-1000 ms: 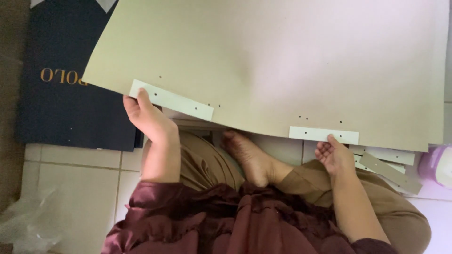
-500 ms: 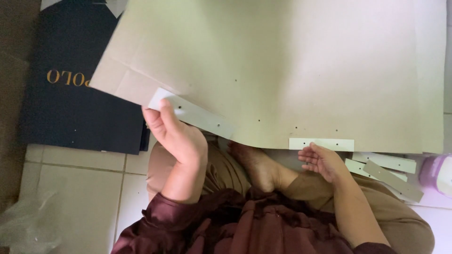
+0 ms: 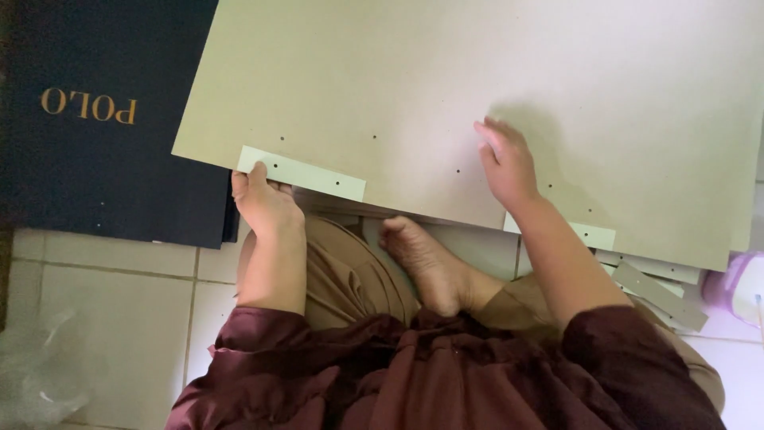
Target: The person applies glue to small white paper strips with a cotton swab and attaches them to large paper sheets.
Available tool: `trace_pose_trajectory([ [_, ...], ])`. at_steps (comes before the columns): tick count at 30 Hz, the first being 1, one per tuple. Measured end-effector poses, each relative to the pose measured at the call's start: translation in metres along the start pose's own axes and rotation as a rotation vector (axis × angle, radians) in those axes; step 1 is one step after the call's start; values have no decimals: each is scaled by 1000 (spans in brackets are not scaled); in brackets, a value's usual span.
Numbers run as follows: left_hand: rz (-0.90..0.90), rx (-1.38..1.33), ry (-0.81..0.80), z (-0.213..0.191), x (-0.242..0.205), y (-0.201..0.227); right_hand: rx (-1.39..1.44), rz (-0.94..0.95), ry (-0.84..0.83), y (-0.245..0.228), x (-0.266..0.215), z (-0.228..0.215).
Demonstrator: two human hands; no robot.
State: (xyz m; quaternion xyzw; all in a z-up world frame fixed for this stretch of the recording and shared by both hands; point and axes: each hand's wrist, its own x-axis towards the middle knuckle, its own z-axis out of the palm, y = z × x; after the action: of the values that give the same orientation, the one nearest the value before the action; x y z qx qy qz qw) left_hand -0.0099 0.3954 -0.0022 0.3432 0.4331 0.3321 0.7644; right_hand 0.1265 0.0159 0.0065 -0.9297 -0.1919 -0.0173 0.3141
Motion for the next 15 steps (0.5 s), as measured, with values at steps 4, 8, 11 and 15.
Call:
trace_pose_trajectory([
  [4, -90, -20, 58, -6, 34, -24, -265, -8, -217, 13, 74, -5],
  [8, -381, 7, 357, 25, 9, -1, -422, -128, -359, 44, 118, 13],
  [11, -376, 2, 259, -64, 79, -84, -429, -363, -328, 38, 104, 29],
  [15, -336, -55, 236, -94, 112, -108, 361, -791, -727, -70, -9, -1],
])
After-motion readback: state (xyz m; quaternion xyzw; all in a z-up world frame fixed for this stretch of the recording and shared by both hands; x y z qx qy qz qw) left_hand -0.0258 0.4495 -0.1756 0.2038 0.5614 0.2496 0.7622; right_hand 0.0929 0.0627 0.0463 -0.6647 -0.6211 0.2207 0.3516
